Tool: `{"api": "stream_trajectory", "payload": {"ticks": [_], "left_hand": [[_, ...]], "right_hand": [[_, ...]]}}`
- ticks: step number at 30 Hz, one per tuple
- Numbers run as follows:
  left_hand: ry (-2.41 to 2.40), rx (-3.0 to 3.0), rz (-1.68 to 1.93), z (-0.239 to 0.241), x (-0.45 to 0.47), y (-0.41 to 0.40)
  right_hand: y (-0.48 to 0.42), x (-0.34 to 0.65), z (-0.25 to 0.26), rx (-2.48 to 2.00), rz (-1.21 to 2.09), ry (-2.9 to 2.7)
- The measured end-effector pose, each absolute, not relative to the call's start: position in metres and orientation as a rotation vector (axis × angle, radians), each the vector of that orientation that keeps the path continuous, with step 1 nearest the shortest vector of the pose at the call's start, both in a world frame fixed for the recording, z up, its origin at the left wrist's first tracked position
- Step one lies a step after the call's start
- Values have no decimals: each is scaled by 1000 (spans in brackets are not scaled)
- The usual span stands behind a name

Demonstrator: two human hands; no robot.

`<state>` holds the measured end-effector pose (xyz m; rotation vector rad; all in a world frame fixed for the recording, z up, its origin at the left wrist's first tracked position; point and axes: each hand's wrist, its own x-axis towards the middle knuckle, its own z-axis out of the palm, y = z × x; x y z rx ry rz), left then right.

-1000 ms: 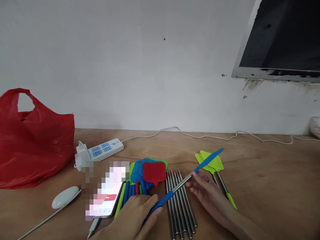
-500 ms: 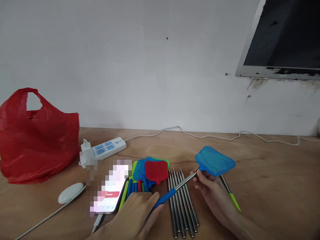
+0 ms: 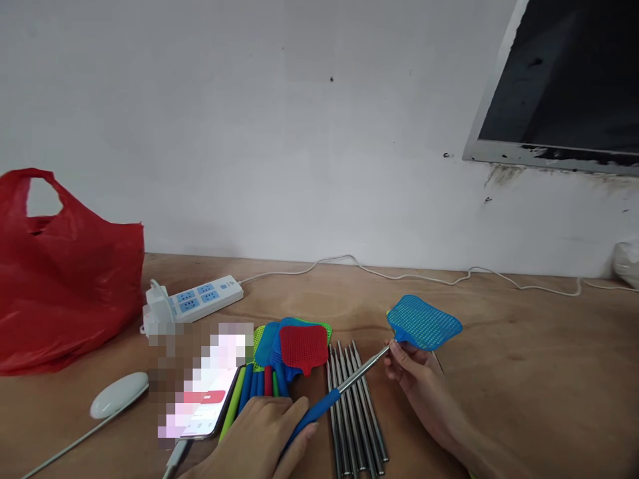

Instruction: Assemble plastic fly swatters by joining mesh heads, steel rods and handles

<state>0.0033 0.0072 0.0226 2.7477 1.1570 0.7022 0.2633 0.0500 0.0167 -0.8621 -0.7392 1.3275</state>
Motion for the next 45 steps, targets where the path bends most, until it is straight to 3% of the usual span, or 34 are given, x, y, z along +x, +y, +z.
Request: {"api": "stream_trajectory", "payload": {"ticks": [15,32,45], "left_hand": [[1208,2668,396,33,5,7],[1183,2652,634,21,-12,16],[1303,2646,558,20,-7,15]], "right_hand": [[41,252,26,-939,1510,-798],[82,308,31,-890,1080,-648],[63,273,18,-879,1333,-563]]}}
